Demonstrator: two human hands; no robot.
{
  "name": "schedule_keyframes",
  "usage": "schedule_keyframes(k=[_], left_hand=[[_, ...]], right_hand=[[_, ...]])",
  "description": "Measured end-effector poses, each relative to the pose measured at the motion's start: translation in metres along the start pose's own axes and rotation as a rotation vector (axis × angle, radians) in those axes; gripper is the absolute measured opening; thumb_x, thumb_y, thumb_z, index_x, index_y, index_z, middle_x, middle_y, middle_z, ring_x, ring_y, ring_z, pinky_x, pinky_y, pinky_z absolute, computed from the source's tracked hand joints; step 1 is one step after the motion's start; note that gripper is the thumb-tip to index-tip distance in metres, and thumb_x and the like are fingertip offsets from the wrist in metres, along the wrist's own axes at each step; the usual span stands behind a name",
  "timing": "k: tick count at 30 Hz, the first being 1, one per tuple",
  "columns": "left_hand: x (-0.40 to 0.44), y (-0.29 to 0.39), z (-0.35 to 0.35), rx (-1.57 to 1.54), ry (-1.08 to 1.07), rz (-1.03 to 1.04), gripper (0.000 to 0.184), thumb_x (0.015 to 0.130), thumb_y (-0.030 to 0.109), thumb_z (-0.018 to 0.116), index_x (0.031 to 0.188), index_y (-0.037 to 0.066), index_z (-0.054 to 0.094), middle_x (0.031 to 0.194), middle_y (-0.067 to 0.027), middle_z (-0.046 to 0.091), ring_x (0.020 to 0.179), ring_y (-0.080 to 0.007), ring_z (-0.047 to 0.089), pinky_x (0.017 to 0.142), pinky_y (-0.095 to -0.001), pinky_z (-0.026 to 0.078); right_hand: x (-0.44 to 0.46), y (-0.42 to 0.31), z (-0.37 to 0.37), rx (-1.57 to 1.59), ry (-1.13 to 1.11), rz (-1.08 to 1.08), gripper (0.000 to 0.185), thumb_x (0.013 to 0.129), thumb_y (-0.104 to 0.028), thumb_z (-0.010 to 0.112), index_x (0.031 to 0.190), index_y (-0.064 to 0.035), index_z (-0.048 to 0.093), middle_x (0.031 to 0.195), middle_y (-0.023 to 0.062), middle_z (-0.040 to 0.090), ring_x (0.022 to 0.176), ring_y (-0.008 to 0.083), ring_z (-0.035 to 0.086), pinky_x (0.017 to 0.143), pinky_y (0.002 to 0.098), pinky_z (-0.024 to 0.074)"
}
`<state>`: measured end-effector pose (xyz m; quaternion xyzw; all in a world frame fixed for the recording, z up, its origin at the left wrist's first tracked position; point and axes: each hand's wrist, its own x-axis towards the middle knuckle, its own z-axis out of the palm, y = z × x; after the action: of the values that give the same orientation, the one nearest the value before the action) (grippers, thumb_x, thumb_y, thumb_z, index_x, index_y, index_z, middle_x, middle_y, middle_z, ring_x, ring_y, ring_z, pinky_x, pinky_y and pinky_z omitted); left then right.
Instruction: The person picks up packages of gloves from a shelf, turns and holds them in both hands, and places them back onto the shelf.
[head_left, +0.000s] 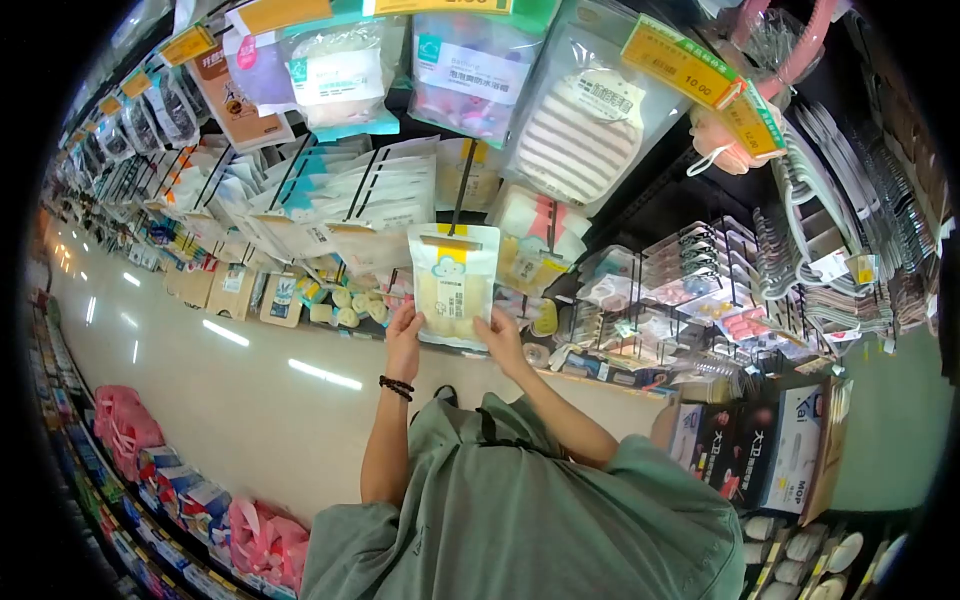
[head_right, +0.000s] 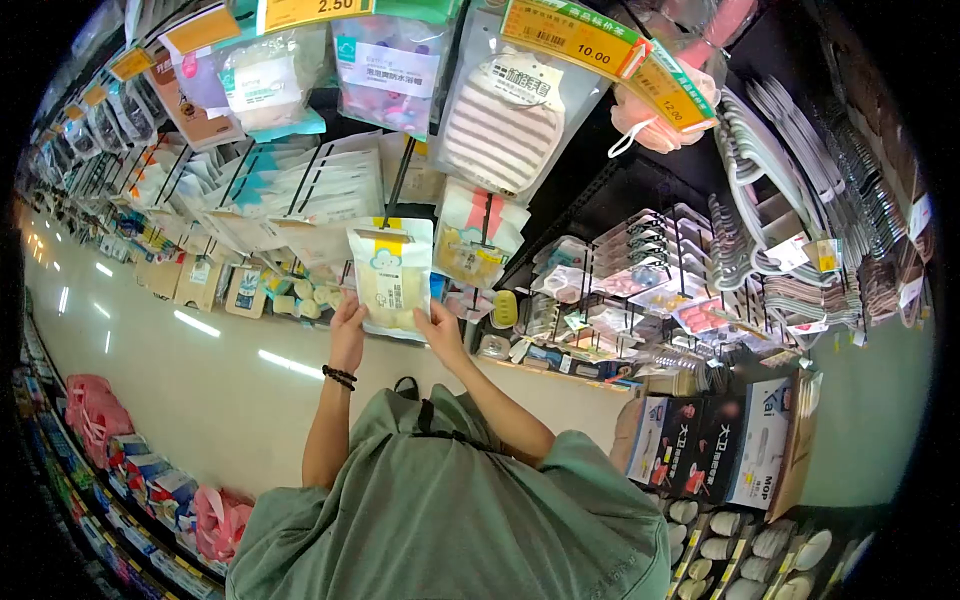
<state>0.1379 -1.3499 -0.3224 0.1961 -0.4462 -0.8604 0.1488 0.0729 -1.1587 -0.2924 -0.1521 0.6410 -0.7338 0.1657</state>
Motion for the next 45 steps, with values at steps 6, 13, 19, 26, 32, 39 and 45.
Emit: schedule_keyframes(k=[6,13,19,26,32,39,45], left_hand=[[0.009,0.016,0.010,-0.034,-0.013,-0.026,0.038,0.094,0.002,0.058,0.130,-0.006,0.051,0.122,-0.0106,0.062,0.111,-0.0159,0.057,0.095,-0.0288,0.043],[0.031,0.023,0.017,0.017,0.024,-0.007,0.043,0.096,0.006,0.056,0.136,-0.005,0.046,0.130,-0.0110,0.058,0.114,-0.0167,0.056,0.096,-0.0288,0.043],[0.083,0.040,0.056,0.013,0.077,0.031,0.039,0.094,0.005,0.056,0.131,-0.007,0.051,0.122,-0.0115,0.062,0.108,-0.0176,0.057,0.095,-0.0284,0.042],[0.135,0.012,0.060,0.310,0.143,0.135,0.037,0.093,0.005,0.055,0.128,-0.005,0.054,0.122,-0.0142,0.061,0.109,-0.0218,0.057,0.096,-0.0321,0.042],[0.114,-0.076,0.006,0.640,0.266,0.241,0.030,0.091,0.004,0.057,0.119,-0.006,0.058,0.117,-0.0164,0.063,0.108,-0.0260,0.060,0.095,-0.0343,0.044],[0.000,-0.159,0.000,0.707,0.190,0.120,0.022,0.091,0.004,0.056,0.110,-0.002,0.062,0.099,-0.0096,0.066,0.090,-0.0188,0.062,0.084,-0.0312,0.048],[-0.086,-0.209,0.020,1.002,-0.525,-0.245,0.026,0.089,0.008,0.056,0.112,0.001,0.065,0.084,-0.0103,0.069,0.080,-0.0203,0.066,0.074,-0.0326,0.052]], right_hand=[[0.012,0.007,0.002,0.085,0.045,0.056,0.030,0.097,-0.012,0.059,0.124,0.0016,0.057,0.104,0.0012,0.066,0.086,0.0034,0.056,0.074,0.0204,0.0459],[0.022,-0.019,0.015,0.118,0.103,0.074,0.046,0.096,-0.008,0.059,0.139,0.0002,0.043,0.115,0.0080,0.065,0.096,0.0081,0.060,0.081,0.0235,0.0478],[0.033,-0.020,0.003,0.039,0.107,0.211,0.060,0.095,-0.011,0.060,0.147,-0.0054,0.030,0.118,0.0111,0.063,0.101,0.0137,0.061,0.083,0.0263,0.0487],[-0.040,0.006,-0.056,-0.002,0.011,0.507,0.051,0.098,-0.019,0.057,0.143,-0.0112,0.035,0.117,0.0108,0.063,0.096,0.0165,0.063,0.080,0.0308,0.0505],[-0.120,0.028,-0.108,0.051,0.170,0.607,0.031,0.099,-0.015,0.051,0.128,-0.0039,0.051,0.108,0.0100,0.066,0.093,0.0173,0.063,0.079,0.0314,0.0513],[-0.184,0.012,-0.148,0.241,0.436,0.509,0.026,0.100,-0.017,0.048,0.121,-0.0037,0.057,0.104,0.0098,0.066,0.092,0.0180,0.064,0.080,0.0315,0.0517],[-0.242,0.005,-0.203,0.357,0.589,0.418,0.025,0.101,-0.022,0.049,0.119,-0.0062,0.058,0.104,0.0088,0.065,0.094,0.0180,0.064,0.080,0.0308,0.0522]])
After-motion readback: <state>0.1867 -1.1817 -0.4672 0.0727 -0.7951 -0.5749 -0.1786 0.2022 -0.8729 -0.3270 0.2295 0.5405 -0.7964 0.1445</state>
